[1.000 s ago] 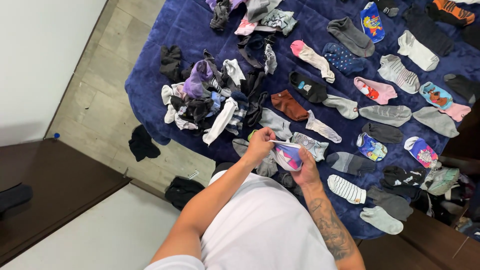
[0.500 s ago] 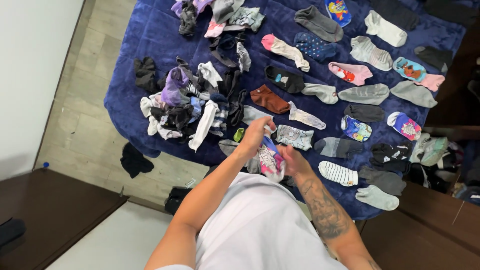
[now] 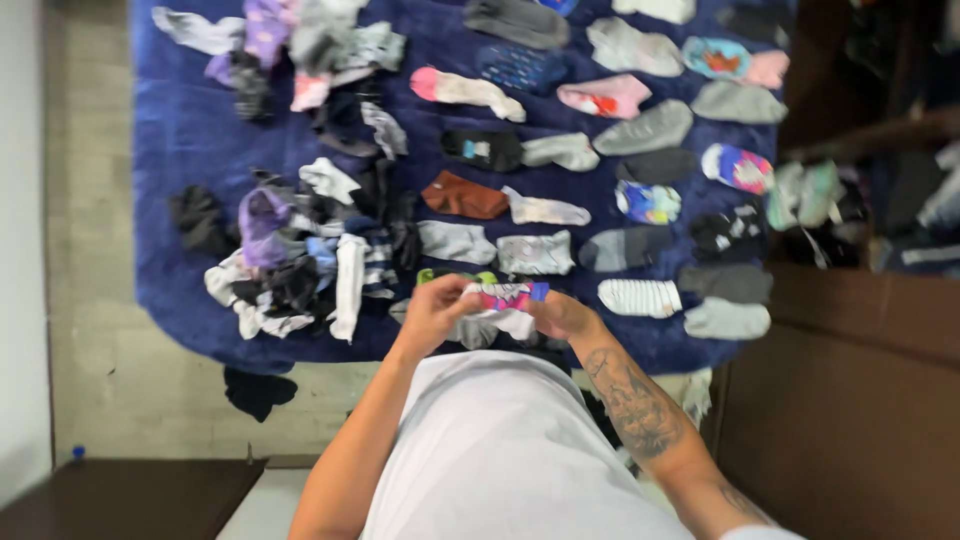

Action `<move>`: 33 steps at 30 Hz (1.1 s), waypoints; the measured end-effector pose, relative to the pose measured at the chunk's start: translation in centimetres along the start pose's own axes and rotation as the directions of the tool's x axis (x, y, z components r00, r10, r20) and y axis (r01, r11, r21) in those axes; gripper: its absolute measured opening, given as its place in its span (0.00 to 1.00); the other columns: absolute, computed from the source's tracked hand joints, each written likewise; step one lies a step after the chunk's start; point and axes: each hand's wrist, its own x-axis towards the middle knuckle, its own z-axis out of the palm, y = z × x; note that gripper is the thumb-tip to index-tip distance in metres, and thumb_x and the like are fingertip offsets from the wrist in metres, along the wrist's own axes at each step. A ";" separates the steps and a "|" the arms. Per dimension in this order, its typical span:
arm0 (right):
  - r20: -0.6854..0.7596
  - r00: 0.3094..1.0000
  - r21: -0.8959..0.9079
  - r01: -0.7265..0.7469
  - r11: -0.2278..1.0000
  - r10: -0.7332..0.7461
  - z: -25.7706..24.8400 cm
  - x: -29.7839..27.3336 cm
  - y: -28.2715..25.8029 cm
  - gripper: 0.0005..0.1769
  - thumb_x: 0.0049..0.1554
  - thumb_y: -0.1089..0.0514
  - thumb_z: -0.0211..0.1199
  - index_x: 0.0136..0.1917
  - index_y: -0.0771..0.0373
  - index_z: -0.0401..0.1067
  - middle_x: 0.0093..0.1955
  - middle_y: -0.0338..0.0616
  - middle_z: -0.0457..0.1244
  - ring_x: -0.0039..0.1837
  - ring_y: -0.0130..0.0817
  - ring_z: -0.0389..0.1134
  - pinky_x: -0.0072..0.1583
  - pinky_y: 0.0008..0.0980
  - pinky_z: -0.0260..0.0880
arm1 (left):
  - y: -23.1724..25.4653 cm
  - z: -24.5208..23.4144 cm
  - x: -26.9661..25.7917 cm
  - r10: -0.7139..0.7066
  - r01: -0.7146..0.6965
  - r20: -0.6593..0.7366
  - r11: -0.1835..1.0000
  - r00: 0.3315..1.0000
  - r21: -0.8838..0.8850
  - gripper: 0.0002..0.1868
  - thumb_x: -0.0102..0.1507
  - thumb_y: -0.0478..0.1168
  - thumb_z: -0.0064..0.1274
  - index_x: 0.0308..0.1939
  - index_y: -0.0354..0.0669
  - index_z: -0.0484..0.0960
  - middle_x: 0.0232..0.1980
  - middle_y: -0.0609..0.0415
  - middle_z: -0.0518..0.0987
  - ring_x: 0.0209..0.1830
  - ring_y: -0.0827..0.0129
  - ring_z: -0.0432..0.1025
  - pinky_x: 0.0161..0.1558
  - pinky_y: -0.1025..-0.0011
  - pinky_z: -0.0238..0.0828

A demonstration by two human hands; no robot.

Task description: Sorting and pairing different types of socks on a bed.

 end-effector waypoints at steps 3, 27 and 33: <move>-0.187 0.981 -0.073 0.043 0.996 -0.056 -1.9 -2.4 0.7 0.29 0.58 0.49 0.73 0.65 0.71 0.72 0.63 0.51 0.66 0.63 0.36 0.67 0.65 0.37 0.69 | -1.4 -1.3 0.7 0.096 -0.072 -0.113 0.976 0.989 0.203 0.06 0.67 0.32 0.54 0.45 0.32 0.83 0.41 0.53 0.85 0.41 0.71 0.80 0.47 0.73 0.77; -0.696 0.409 -0.168 0.707 0.687 -0.590 -21.0 -15.8 -13.3 0.18 0.57 0.70 0.60 0.60 0.58 0.69 0.59 0.44 0.65 0.60 0.31 0.68 0.62 0.32 0.70 | -5.7 18.5 8.9 0.187 -0.350 0.296 0.475 0.937 0.808 0.10 0.58 0.29 0.59 0.43 0.39 0.79 0.53 0.44 0.78 0.49 0.50 0.76 0.46 0.62 0.74; -0.798 0.200 -0.513 0.267 0.816 -0.568 -37.5 -12.3 -18.1 0.28 0.52 0.63 0.68 0.65 0.51 0.66 0.53 0.46 0.68 0.55 0.36 0.69 0.56 0.33 0.71 | -8.0 18.6 8.3 0.041 -0.044 0.028 0.492 0.999 0.869 0.05 0.59 0.31 0.57 0.39 0.38 0.82 0.37 0.49 0.81 0.36 0.58 0.79 0.35 0.66 0.74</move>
